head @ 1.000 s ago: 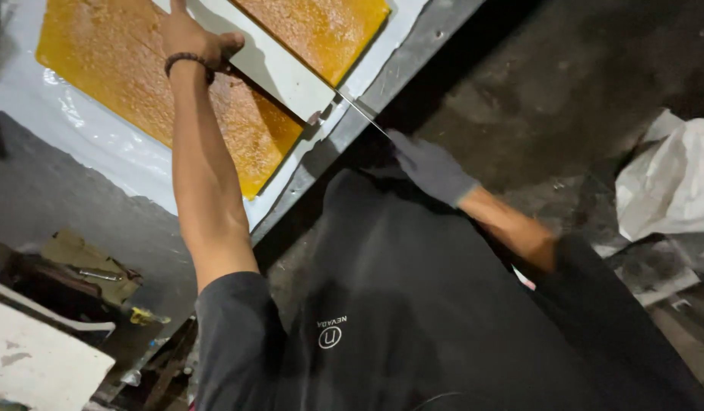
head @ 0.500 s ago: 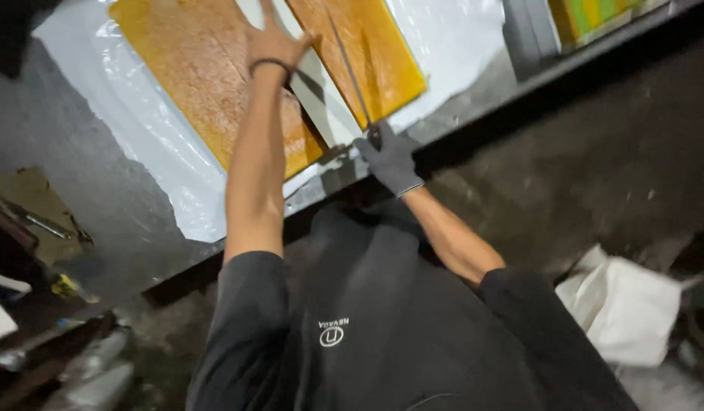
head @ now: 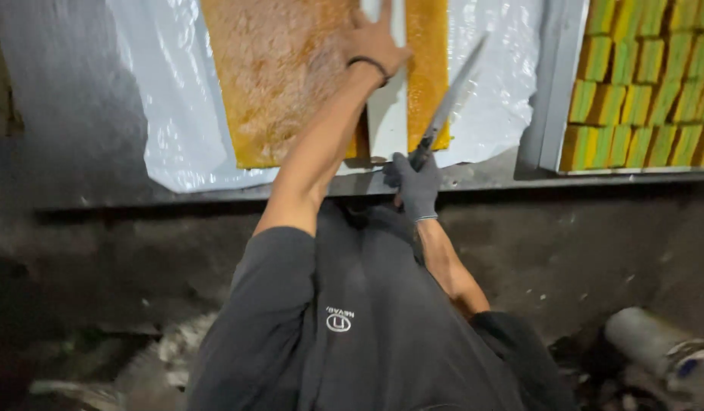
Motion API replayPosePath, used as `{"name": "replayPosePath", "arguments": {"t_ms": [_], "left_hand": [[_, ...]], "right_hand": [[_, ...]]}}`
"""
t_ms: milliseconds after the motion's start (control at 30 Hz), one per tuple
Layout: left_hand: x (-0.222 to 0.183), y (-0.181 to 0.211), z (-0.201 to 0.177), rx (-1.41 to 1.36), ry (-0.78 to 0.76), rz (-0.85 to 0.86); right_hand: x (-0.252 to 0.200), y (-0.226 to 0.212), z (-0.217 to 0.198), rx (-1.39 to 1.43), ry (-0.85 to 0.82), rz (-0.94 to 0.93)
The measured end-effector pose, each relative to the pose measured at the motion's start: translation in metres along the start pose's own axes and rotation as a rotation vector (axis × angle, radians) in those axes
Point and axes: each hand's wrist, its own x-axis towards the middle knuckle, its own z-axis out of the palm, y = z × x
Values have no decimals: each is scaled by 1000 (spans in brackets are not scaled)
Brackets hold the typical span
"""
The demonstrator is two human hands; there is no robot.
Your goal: The person uses a knife to cut a large sheet of yellow-green layered food into uniform rectangular pieces on a metal table. The person then picks up the cut pieces and places them into a tray.
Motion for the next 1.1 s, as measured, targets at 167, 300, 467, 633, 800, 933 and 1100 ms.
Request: {"name": "replayPosePath", "arguments": {"t_ms": [167,300,467,633,800,933,1100], "left_hand": [[5,18,9,23,-50,-38],[4,23,6,-119,-111,-78],[4,23,7,-89,-90,-87],[10,23,8,-94,-137,-85],[12,22,20,-58,-111,-86],[17,21,25,-50,-114,-84],[13,23,10,-67,-154,-100]], "right_hand": [[7,-2,-6,40,-64,-34],[7,-3,-8,41,-67,-31],[14,6,-13,64,-75,-42],[19,13,-12,134,-106,-77],[10,0,-8,12,-70,-13],[9,-5,-1,-47,-46,17],[12,1,-3,-7,-28,38]]}}
